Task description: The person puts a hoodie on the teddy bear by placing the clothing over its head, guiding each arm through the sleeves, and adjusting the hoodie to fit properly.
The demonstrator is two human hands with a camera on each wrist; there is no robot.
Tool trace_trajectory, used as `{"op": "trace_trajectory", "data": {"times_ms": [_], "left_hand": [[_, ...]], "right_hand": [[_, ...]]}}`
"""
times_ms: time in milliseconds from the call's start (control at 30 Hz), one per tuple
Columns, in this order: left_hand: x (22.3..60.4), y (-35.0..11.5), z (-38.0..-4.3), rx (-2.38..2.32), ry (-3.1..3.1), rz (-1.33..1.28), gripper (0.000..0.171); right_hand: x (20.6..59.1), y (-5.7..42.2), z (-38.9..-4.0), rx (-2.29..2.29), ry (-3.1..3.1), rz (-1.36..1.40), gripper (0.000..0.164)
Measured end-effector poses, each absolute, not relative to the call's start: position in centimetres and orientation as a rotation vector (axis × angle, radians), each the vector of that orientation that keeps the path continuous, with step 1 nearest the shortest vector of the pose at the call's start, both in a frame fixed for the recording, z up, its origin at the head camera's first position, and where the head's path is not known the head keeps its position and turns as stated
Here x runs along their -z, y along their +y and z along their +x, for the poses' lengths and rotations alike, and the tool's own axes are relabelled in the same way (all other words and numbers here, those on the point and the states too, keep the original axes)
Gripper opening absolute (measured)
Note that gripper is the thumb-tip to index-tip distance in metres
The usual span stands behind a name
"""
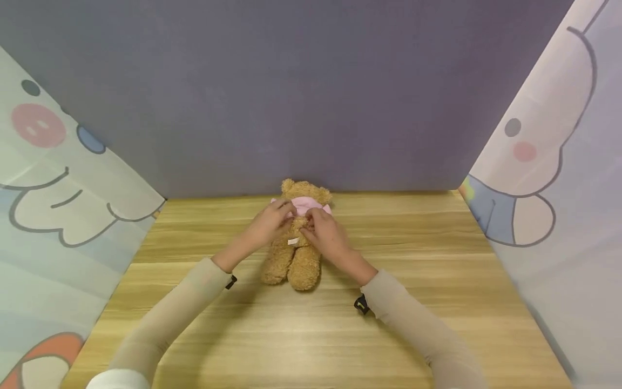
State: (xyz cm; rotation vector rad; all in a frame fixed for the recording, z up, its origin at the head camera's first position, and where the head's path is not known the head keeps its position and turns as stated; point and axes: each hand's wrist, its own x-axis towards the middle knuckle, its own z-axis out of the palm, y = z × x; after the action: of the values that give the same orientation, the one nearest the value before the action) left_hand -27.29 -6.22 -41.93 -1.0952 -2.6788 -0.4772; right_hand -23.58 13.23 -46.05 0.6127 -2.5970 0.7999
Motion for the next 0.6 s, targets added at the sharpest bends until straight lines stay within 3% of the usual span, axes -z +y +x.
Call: {"op": "trace_trajectory", "data": {"times_ms": [267,467,600], "left_hand": [[42.3,-6.7,-28.8,0.507,-2.676,-1.094,0.013],[41.7,-7.0,-29.1,0.705,-2.756,-0.988,0.008],[41.5,-6.7,-29.1,0.419,-2.754,-1.08,0.014]], "right_hand": [[46.2,12.9,-22.8,-0.522,-2.472,0.889,0.024],[46.4,12.7,-22.3,-0.538,-2.422,0.885,0.023],[46.3,12.4,-22.4,-0.575,-2.433,0.826,0.017]]}}
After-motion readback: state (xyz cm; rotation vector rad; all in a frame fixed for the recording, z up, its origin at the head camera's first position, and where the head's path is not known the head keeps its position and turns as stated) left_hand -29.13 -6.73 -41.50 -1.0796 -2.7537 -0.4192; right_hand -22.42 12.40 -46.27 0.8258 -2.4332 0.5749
